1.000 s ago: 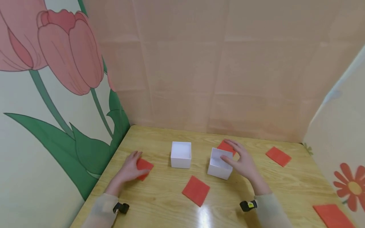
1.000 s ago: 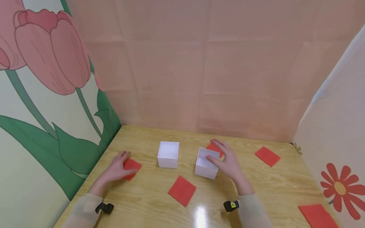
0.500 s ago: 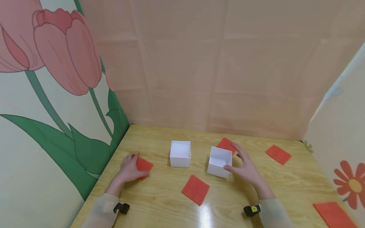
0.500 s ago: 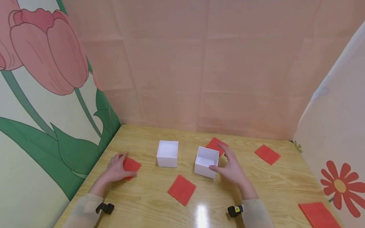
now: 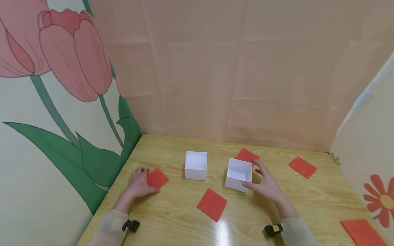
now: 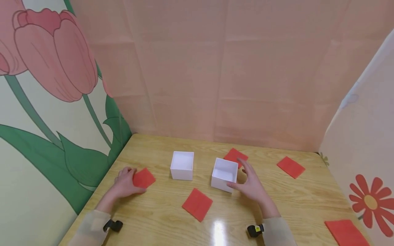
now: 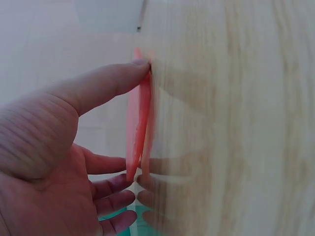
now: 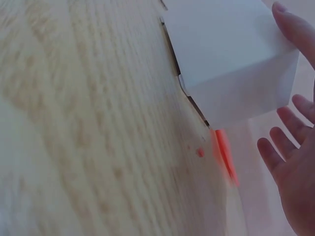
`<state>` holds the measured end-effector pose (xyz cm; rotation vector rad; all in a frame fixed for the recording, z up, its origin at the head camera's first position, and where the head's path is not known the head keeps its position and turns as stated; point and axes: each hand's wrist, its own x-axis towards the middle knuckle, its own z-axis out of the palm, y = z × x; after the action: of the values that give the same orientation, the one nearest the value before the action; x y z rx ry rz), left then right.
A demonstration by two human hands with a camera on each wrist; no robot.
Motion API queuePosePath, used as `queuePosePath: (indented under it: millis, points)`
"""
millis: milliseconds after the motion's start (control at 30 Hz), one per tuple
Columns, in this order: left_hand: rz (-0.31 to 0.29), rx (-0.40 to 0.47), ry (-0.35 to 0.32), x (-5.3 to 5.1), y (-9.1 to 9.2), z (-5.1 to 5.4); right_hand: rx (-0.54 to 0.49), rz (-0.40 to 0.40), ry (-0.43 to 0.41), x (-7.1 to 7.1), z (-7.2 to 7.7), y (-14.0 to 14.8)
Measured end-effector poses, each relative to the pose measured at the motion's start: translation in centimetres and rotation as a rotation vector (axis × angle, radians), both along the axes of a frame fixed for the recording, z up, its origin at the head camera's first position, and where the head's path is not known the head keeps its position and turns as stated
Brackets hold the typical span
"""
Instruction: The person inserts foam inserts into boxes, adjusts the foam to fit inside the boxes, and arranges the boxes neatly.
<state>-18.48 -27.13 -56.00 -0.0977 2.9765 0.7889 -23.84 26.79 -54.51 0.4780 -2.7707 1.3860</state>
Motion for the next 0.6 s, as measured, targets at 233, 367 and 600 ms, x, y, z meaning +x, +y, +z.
queuePosePath:
  millis: [233,367,600]
  points:
    - [-0.017,-0.007,0.012,-0.1,-0.3,0.0,-0.065,0.046,0.024,-0.3,-0.8,0.0]
    - [-0.043,0.003,0.025,-0.3,-0.4,0.0,-0.104,0.055,0.001,-0.4,-1.0,0.1]
    - [-0.095,-0.009,0.037,-0.7,-0.4,0.0,-0.126,0.077,-0.077,-0.6,-1.1,0.7]
